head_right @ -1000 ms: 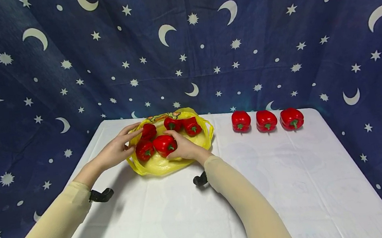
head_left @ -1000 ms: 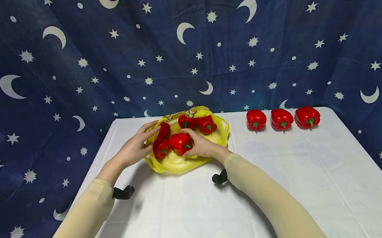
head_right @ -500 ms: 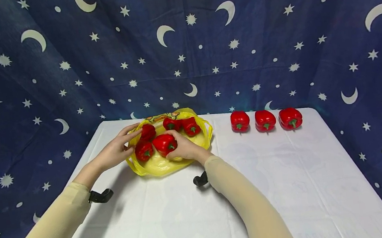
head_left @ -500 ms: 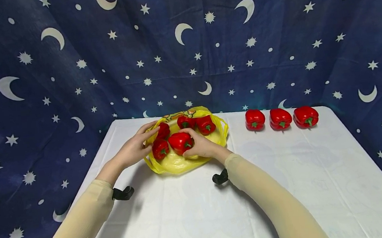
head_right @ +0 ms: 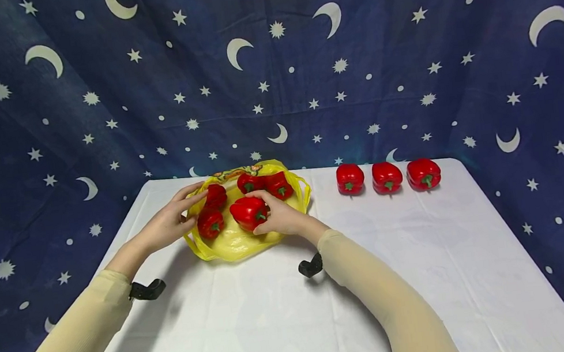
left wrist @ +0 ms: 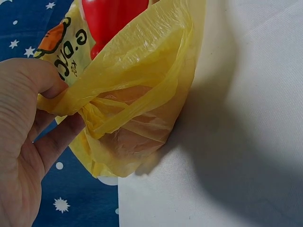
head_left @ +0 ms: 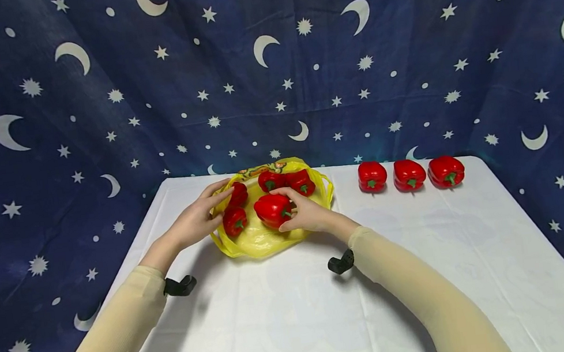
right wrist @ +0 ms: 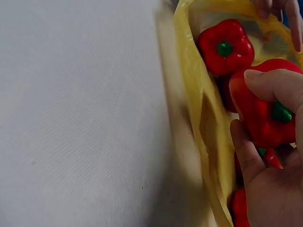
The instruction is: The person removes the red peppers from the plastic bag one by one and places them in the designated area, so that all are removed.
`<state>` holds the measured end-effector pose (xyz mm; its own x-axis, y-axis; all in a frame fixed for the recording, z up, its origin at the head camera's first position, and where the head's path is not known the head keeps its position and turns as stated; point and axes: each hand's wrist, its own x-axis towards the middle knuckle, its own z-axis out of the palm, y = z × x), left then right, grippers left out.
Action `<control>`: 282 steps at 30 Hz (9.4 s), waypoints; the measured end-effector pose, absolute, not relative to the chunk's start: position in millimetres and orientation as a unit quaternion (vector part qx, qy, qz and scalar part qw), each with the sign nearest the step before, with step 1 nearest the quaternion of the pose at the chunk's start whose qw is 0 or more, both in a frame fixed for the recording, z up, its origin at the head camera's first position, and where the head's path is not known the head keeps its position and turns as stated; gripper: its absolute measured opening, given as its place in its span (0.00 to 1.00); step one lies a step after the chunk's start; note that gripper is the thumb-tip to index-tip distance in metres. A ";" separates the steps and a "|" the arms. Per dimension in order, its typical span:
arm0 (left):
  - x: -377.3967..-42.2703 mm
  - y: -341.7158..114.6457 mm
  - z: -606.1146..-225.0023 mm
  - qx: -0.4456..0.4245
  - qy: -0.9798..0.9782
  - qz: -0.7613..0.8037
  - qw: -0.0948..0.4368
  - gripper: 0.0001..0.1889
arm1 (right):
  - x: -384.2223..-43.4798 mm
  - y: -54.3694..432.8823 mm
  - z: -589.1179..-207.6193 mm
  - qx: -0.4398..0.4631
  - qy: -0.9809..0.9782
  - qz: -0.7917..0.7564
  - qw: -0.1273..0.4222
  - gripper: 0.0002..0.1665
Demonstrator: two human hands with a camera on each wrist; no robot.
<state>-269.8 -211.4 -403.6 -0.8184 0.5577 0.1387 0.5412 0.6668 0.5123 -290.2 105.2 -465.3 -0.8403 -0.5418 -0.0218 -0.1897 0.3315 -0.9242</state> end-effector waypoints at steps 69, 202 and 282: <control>-267.0 -214.2 -402.6 0.296 0.915 0.275 0.016 0.34 | -251.1 473.3 -451.1 0.259 0.741 -0.604 -0.139 0.60; -266.7 -213.0 -403.9 0.299 0.916 0.267 -0.002 0.35 | -256.7 111.4 -431.9 -0.257 0.787 -0.557 0.062 0.44; -264.7 -212.3 -403.6 0.305 0.912 0.276 -0.007 0.33 | -301.1 -10.7 -492.3 -0.251 0.849 -0.456 0.096 0.52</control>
